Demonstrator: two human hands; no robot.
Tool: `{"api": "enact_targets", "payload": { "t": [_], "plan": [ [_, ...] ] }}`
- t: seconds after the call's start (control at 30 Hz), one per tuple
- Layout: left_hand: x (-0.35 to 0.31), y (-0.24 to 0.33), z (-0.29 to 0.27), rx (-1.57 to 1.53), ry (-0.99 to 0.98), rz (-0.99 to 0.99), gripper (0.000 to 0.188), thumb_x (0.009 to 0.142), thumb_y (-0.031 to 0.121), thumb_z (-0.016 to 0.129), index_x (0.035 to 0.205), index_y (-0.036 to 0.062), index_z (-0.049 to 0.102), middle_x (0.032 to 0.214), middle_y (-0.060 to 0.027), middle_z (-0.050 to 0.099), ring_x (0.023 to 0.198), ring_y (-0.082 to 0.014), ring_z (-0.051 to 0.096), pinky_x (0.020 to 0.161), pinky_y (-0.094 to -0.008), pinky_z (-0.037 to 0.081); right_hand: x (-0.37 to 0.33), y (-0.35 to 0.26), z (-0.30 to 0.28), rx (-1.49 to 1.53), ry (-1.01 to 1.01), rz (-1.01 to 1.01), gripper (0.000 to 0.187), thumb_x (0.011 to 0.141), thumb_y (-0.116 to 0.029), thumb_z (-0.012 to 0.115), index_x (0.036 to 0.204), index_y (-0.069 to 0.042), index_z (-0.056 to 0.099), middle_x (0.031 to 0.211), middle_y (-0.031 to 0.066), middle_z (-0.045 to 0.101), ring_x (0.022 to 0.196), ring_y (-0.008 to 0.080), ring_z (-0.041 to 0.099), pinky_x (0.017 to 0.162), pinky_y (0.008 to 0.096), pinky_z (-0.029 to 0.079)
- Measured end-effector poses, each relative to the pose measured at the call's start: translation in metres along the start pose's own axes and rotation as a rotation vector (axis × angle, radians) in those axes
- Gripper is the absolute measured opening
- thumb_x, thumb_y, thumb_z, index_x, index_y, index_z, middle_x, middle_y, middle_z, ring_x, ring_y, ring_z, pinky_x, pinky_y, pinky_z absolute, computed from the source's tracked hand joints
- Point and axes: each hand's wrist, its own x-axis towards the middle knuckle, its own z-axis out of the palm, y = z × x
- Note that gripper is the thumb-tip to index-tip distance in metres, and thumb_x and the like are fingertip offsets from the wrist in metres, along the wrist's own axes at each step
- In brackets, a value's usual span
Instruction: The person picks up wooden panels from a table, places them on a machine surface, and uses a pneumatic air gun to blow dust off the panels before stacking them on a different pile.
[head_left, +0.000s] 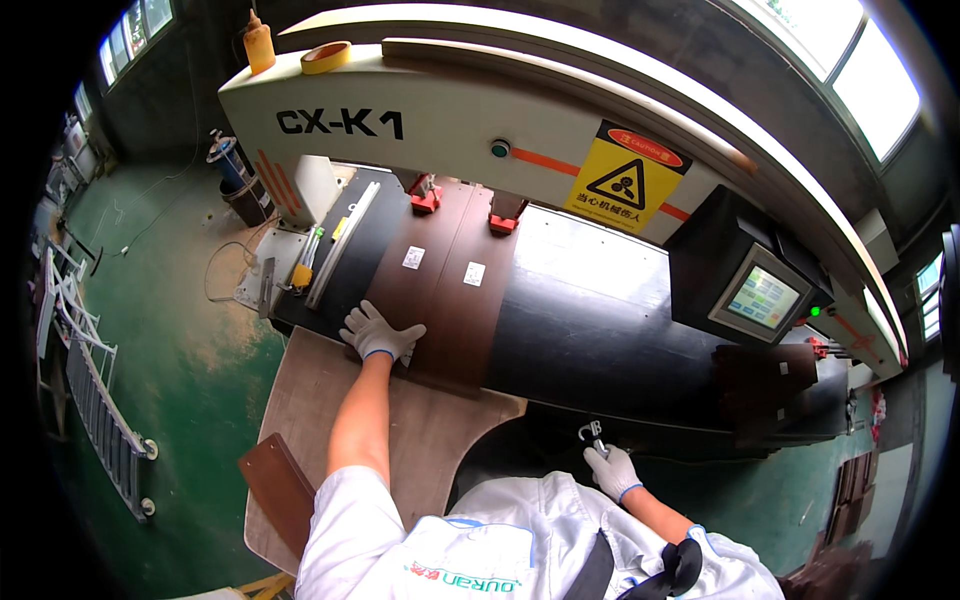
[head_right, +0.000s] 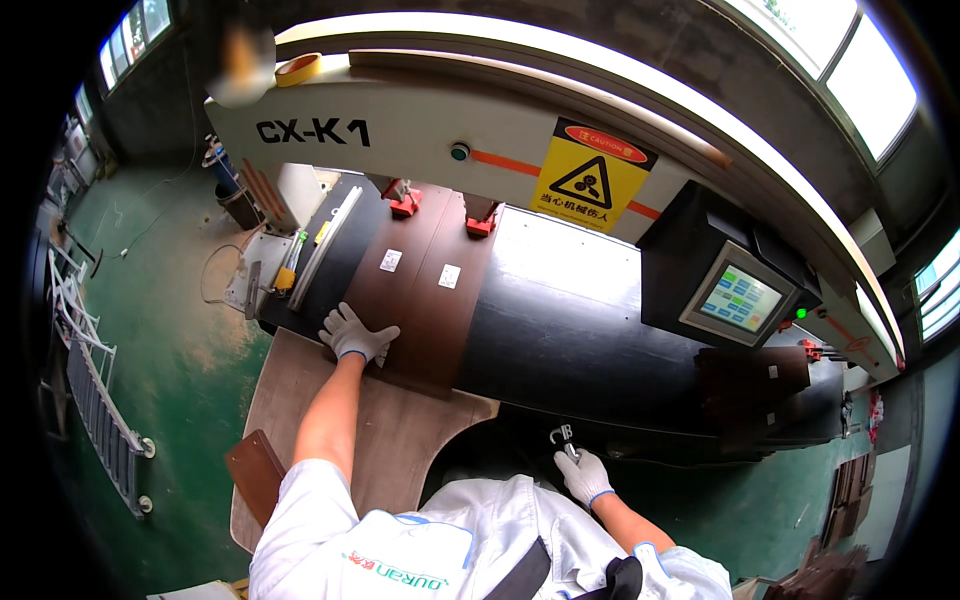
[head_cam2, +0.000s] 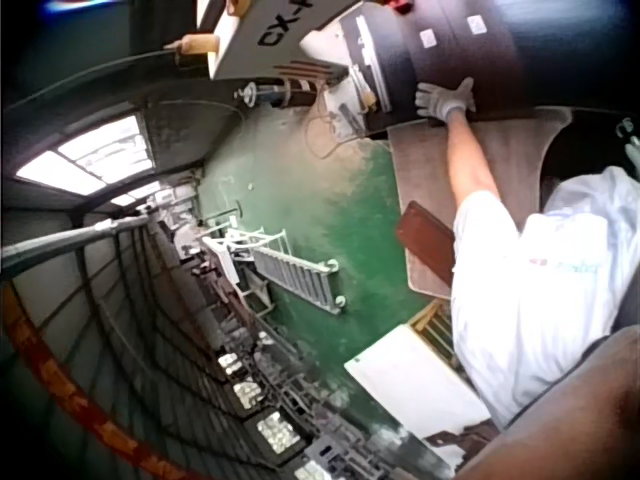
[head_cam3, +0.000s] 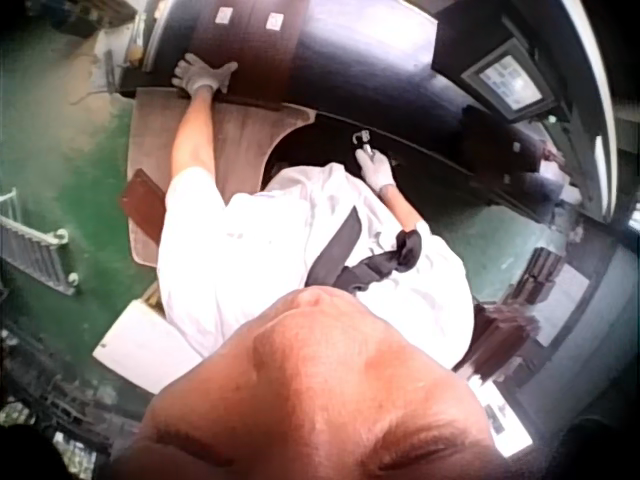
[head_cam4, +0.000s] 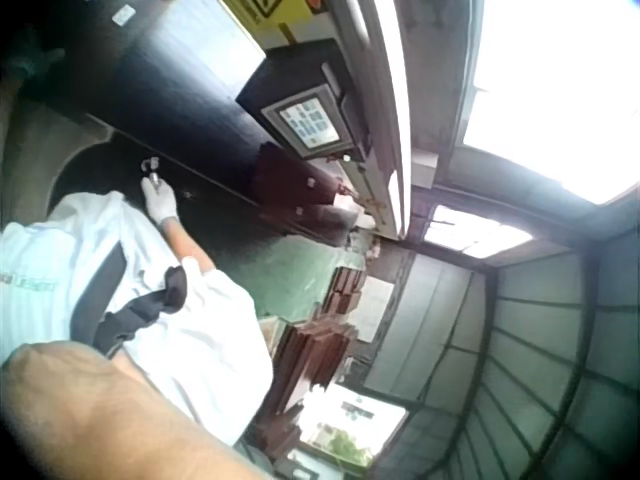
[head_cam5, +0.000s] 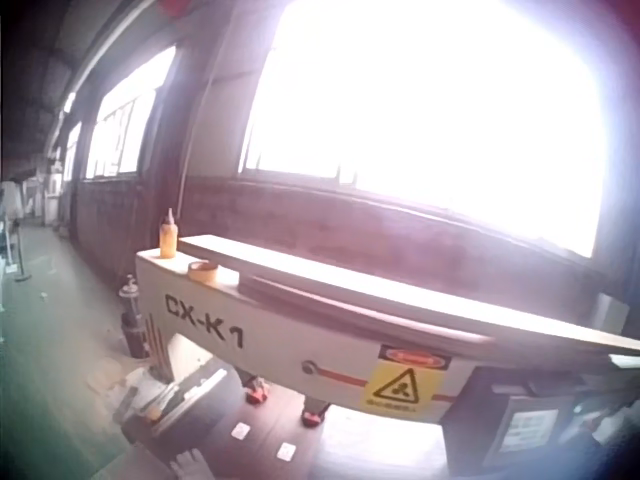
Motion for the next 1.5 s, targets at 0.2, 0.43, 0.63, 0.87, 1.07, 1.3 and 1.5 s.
{"api": "enact_targets", "payload": {
  "t": [0.2,0.43,0.63,0.87,1.07,1.3,1.5],
  "plan": [
    [-0.003,-0.001,0.004,-0.053,-0.004,0.021,0.141,0.061,0.081,0.078,0.162,-0.0011,0.023,0.161,-0.0240,0.033,0.152,-0.0373,0.026,0.124,-0.0507,0.018,0.034,-0.025,-0.013,-0.131,-0.031,-0.016,0.046,0.096,-0.046,0.062,0.083,-0.001,0.060,0.065,0.0099,0.060,0.056,0.0217,0.060,0.058,0.0397,0.048],
    [-0.064,0.031,0.011,-0.013,0.010,0.004,0.142,0.061,0.085,0.074,0.160,-0.0043,0.026,0.158,-0.0271,0.036,0.149,-0.0389,0.030,0.124,-0.0526,0.015,0.093,-0.099,0.002,-0.288,-0.124,-0.165,0.056,0.095,-0.055,0.057,0.095,0.001,0.066,0.078,0.0212,0.069,0.079,0.0417,0.068,0.075,0.0482,0.050],
    [-0.185,0.064,0.100,-0.102,0.146,0.036,0.140,0.061,0.084,0.075,0.157,-0.0065,0.029,0.156,-0.0322,0.035,0.151,-0.0432,0.024,0.126,-0.0571,0.007,0.118,-0.101,0.025,-0.257,-0.065,-0.441,0.053,0.093,-0.054,0.056,0.095,-0.002,0.069,0.079,0.0204,0.069,0.082,0.0433,0.068,0.080,0.0506,0.051],
    [-0.352,0.027,0.144,-0.472,0.028,0.086,0.111,0.071,0.054,0.087,0.152,-0.0034,0.037,0.149,-0.0276,0.044,0.140,-0.0447,0.042,0.119,-0.0528,0.032,0.089,0.012,-0.074,0.048,-0.348,0.016,0.046,0.095,-0.054,0.066,0.095,-0.008,0.074,0.074,0.0031,0.064,0.065,0.0156,0.056,0.061,0.0333,0.043],
    [-0.366,0.009,0.194,-1.194,-0.223,-0.170,0.040,0.100,0.034,0.067,0.117,-0.0029,0.069,0.100,-0.0155,0.075,0.088,-0.0243,0.070,0.082,-0.0385,0.055,0.121,0.040,-0.070,0.315,-0.426,-0.178,0.030,0.092,-0.036,0.074,0.095,-0.006,0.073,0.077,0.0013,0.065,0.069,0.0124,0.059,0.064,0.0328,0.046],
    [-0.361,0.016,0.194,-1.428,-0.276,-0.294,0.056,0.104,0.048,0.057,0.123,-0.0043,0.069,0.108,-0.0146,0.073,0.092,-0.0218,0.067,0.085,-0.0372,0.054,0.071,0.004,-0.097,0.090,-0.798,-0.238,0.024,0.089,-0.031,0.077,0.091,-0.008,0.071,0.073,-0.0010,0.063,0.062,0.0107,0.057,0.057,0.0296,0.044],
    [-0.404,0.037,0.171,-1.459,-0.440,-0.323,0.110,0.087,0.064,0.075,0.150,-0.0184,0.037,0.144,-0.0296,0.056,0.132,-0.0355,0.057,0.113,-0.0406,0.044,0.022,-0.015,-0.048,-0.429,-0.701,-0.436,0.031,0.091,-0.031,0.074,0.078,-0.003,0.068,0.065,0.0041,0.064,0.062,0.0153,0.060,0.059,0.0326,0.045]
  ]
}}
